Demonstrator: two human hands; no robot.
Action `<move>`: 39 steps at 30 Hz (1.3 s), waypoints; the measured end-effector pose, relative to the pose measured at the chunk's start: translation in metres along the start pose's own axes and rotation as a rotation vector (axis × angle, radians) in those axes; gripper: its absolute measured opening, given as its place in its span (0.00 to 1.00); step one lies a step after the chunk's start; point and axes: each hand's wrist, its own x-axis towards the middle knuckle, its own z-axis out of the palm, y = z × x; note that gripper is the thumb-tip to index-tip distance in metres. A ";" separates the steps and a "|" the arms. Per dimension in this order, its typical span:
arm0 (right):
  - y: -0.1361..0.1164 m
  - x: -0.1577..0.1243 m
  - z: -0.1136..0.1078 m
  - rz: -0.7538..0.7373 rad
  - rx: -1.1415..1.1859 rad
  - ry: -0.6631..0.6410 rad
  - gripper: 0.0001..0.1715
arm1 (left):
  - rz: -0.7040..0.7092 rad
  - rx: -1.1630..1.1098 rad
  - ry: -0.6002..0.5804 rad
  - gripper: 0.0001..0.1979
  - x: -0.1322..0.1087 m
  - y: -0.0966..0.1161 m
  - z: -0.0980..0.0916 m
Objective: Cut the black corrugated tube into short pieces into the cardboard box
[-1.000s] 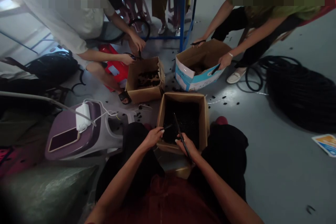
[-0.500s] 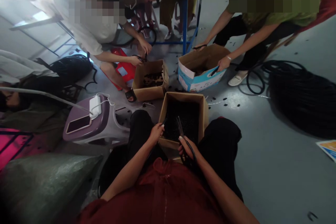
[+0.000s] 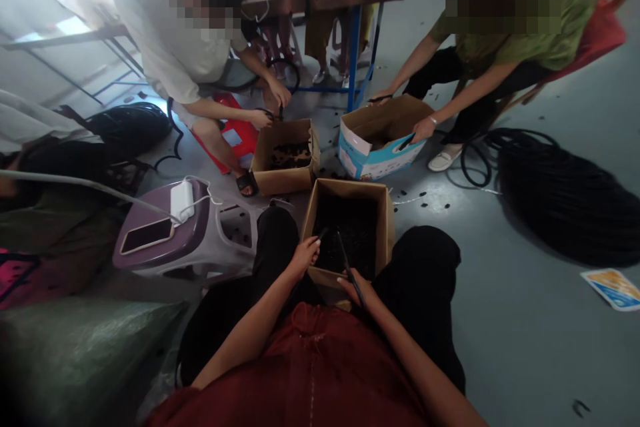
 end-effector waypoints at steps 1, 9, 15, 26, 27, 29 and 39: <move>0.001 0.003 0.004 0.019 0.011 -0.002 0.21 | 0.006 -0.012 -0.009 0.22 -0.001 0.000 -0.001; -0.018 0.002 0.008 0.103 0.136 0.025 0.20 | 0.033 -0.069 -0.061 0.27 -0.003 0.003 -0.008; -0.036 -0.022 0.002 -0.020 0.415 -0.038 0.27 | 0.017 -0.104 -0.109 0.27 -0.001 0.003 -0.006; -0.012 0.005 0.007 0.132 0.312 -0.053 0.19 | -0.031 -0.103 -0.211 0.18 -0.002 0.009 0.002; -0.011 0.009 0.007 0.137 0.319 -0.052 0.18 | -0.036 -0.110 -0.221 0.18 -0.002 0.009 0.002; -0.009 0.013 0.006 0.148 0.341 -0.049 0.17 | -0.047 -0.135 -0.237 0.20 -0.001 0.010 0.001; -0.004 0.014 0.006 0.192 0.385 -0.002 0.17 | -0.122 -0.287 -0.200 0.31 0.005 0.009 0.000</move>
